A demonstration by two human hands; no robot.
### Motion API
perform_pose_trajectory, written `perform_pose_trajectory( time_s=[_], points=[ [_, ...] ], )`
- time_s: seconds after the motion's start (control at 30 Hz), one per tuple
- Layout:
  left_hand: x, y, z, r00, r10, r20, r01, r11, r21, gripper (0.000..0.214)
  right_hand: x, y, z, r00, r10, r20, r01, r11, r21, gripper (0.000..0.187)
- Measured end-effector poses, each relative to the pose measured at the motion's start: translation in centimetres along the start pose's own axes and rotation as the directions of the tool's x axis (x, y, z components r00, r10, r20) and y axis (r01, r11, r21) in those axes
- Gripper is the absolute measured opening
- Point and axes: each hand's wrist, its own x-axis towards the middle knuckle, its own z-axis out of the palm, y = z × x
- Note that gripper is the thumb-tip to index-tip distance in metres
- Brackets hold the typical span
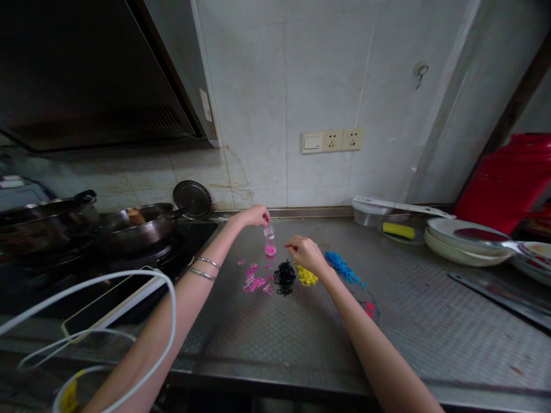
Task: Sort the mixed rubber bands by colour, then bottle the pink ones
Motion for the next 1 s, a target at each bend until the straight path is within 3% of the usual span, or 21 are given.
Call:
perform_pose_trajectory(
  time_s=[0.17,0.4,0.57,0.73,0.9,1.0],
  points=[
    [-0.3,0.3,0.1,0.997,-0.072,0.024,0.073,0.995,-0.063,0.027,0.0,0.0,0.0,1.000,0.000,-0.001,0.000,1.000,-0.004,0.026],
    [-0.4,0.0,-0.2,0.999,-0.045,-0.002,0.044,0.987,-0.155,0.026,0.0,0.0,0.1,1.000,0.016,0.020,-0.016,1.000,-0.016,0.027],
    [-0.9,-1.7,0.1,0.991,0.010,-0.135,-0.040,0.974,-0.224,0.026,-0.1,0.0,0.1,0.999,0.013,0.042,-0.012,1.000,-0.019,0.027],
    [-2.7,-5.1,3.3,0.966,-0.098,-0.239,0.031,0.963,-0.269,0.025,-0.1,0.1,0.5,0.998,0.022,0.060,-0.020,0.999,-0.039,0.027],
    [-5.1,-7.5,7.7,0.970,-0.210,-0.120,0.175,0.952,-0.250,0.022,-0.2,-0.1,1.7,0.985,0.027,0.169,-0.022,0.999,-0.032,0.028],
    [-6.2,-8.0,9.2,0.965,-0.251,-0.070,0.227,0.942,-0.245,0.022,-0.5,-0.7,2.7,0.978,-0.012,0.207,0.018,0.999,-0.028,0.031]
  ],
)
